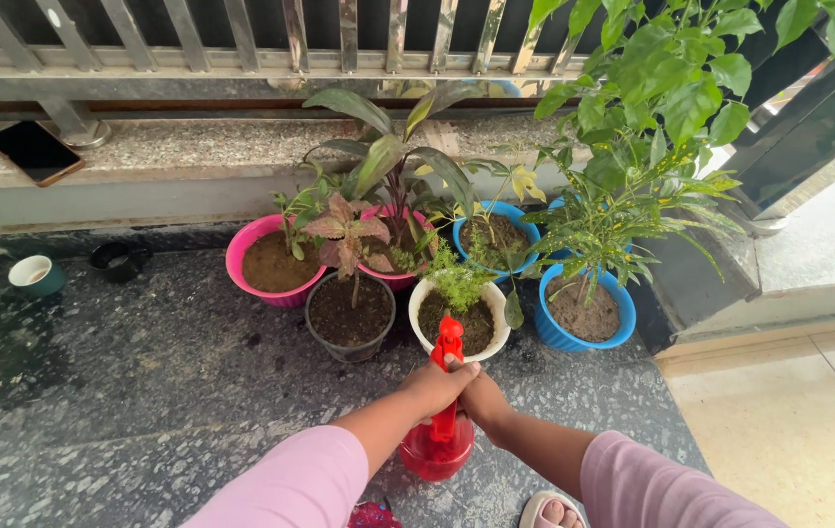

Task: The person uses a red spray bottle to mist several potted plants arranged on a tiled floor. The person moves the spray bottle from one pot to the next, misting the leaves and soil of each plant in sequence.

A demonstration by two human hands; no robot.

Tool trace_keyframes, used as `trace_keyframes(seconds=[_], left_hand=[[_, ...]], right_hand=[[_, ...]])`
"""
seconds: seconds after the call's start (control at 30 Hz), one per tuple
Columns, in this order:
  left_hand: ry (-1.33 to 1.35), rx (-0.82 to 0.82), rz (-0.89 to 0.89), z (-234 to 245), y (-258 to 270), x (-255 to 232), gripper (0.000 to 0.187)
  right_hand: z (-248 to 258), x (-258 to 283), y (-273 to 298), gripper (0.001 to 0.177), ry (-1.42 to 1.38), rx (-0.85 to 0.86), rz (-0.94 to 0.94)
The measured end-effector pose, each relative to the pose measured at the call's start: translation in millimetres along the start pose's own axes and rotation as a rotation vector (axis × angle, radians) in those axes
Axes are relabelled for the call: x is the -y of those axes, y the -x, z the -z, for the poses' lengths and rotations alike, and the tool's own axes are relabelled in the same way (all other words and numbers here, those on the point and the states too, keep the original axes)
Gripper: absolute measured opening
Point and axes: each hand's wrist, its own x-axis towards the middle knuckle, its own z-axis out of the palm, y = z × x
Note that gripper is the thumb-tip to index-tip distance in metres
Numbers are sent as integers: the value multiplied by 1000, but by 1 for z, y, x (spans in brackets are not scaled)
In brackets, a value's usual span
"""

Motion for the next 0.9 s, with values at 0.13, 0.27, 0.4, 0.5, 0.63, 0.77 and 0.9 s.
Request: trace_keyframes(seconds=[0.13,0.27,0.4,0.5,0.63,0.77,0.9], left_hand=[[-38,-78,-26,4,-14,9,81],[89,-153,73,19,-2,2,92],[290,-175,106,33,22,-1,88],[273,-199,141,47,39,3,87],[227,-249,149,64,56,11,86],[230,-299,117,75,60,22,84],[204,-364,26,74,45,36,83]], right_hand=[[-5,5,-8,50,285,-121,147],[-17,27,-12,52,119,-116,143],[-41,48,-4,57,70,39,129],[-61,54,-2,59,21,113,109],[-84,52,-11,68,108,106,128],[-98,52,-18,71,85,107,136],[-100,57,-31,63,84,104,22]])
